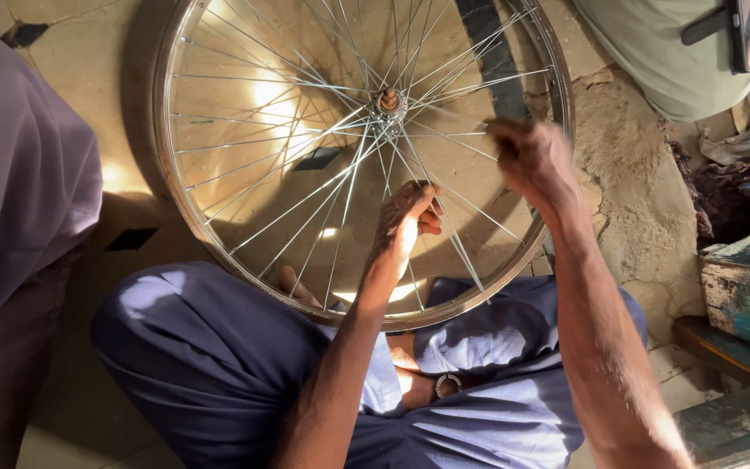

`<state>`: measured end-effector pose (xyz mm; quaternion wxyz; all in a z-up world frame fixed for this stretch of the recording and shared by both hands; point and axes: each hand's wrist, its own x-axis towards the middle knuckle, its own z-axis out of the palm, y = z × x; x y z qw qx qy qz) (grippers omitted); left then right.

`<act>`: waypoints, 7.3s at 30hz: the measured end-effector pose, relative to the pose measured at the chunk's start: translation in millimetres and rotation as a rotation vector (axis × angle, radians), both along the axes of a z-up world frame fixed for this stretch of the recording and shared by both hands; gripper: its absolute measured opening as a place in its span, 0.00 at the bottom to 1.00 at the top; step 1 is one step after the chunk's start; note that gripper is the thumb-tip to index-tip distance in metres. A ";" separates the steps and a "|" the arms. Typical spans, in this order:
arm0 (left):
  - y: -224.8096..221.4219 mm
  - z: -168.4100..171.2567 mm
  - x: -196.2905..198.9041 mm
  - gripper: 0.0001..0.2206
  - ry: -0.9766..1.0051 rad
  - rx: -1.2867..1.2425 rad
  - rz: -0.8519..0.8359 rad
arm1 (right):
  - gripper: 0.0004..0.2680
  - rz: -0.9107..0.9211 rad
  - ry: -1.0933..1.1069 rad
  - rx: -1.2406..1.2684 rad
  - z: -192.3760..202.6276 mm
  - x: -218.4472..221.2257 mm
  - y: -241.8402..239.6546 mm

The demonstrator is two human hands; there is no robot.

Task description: The person sits on the floor and threads spokes through a bicycle wheel rim by hand, positioning and securing them into the hub.

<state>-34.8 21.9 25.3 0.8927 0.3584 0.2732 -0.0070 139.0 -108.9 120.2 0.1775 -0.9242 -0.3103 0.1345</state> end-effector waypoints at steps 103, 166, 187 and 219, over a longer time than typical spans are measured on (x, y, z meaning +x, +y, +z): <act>-13.2 28.6 -85.0 0.10 0.067 0.234 0.060 | 0.10 -0.174 0.943 0.506 -12.9 -200.7 -21.6; -42.1 84.9 -141.0 0.15 0.133 1.401 -0.613 | 0.10 -0.038 -0.058 0.219 4.4 -204.8 -58.1; -0.6 7.7 -108.9 0.13 -0.084 1.117 -1.037 | 0.07 -0.161 0.849 0.025 -21.1 -164.0 -66.5; 0.9 36.2 -45.2 0.11 0.385 0.483 -0.470 | 0.06 -0.273 0.514 0.584 -15.5 -178.8 -89.3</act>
